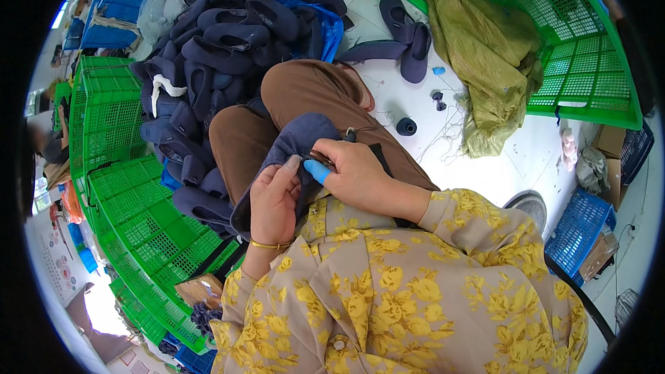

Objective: The person sews a dark blue slip-on shoe by hand using a needle and thread. They repeatedly insert the needle, pull the thread through, and tighten stitches along the shoe's opening. The person occasionally adjusts the shoe's position and reaches for thread or tools nearby.

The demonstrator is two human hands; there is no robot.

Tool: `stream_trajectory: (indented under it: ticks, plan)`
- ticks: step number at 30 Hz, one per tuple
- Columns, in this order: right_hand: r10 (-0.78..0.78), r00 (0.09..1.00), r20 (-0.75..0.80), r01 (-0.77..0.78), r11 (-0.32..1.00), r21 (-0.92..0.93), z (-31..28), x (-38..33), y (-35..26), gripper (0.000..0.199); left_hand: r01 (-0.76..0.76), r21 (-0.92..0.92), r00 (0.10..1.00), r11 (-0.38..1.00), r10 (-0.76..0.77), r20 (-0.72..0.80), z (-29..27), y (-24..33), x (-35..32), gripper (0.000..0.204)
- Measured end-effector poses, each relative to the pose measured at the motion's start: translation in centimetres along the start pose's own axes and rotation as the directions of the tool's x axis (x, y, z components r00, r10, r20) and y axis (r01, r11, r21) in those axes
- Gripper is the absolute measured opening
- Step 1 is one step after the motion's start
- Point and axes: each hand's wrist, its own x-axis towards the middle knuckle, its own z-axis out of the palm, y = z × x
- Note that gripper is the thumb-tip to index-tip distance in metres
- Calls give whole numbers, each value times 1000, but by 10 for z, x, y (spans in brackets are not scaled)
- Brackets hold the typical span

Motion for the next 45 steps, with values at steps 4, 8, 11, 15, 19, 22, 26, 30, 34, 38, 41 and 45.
stream_trajectory:
  ticks: [4,8,11,15,19,22,26,30,34,38,41,45]
  plan:
    - [-21,999,-33,21,1000,-3,4,-1,0,16,-26,73,995,997,33,-93,7,-2,1,20]
    - [-81,996,-42,79,995,-55,6,-2,3,14,-28,99,993,995,39,-110,7,-1,3,21]
    - [-142,988,-52,137,987,-87,7,-1,9,13,-38,142,996,989,50,-80,5,-1,3,20]
    - [-175,984,-40,170,979,-117,8,-2,16,14,-51,50,998,997,53,-31,-1,-7,6,12]
    - [42,992,117,-53,995,85,-11,-5,3,17,-70,-39,997,997,71,34,-3,-8,6,7]
    - [-41,998,-47,48,988,149,-11,-10,15,22,-80,-75,983,994,91,159,-11,-11,4,13]
    - [-253,965,-68,234,950,-208,-2,-13,21,23,-92,-108,960,990,117,253,-17,-15,8,21]
    - [-17,998,-59,17,1000,4,-21,-13,13,16,-115,-140,959,984,146,243,-16,-17,6,23]
    - [111,963,-245,-154,974,-167,-48,-17,29,12,-136,-172,960,976,173,218,-10,-16,4,23]
    - [-10,955,-297,-36,988,-148,-41,-23,30,12,-149,-178,952,973,189,241,-12,-18,5,24]
    - [76,997,25,-79,992,99,-36,-20,-6,13,-132,-183,950,974,177,259,-18,-20,6,23]
    - [-20,995,96,12,996,85,-13,-17,4,19,-119,-178,953,977,163,255,-19,-18,4,21]
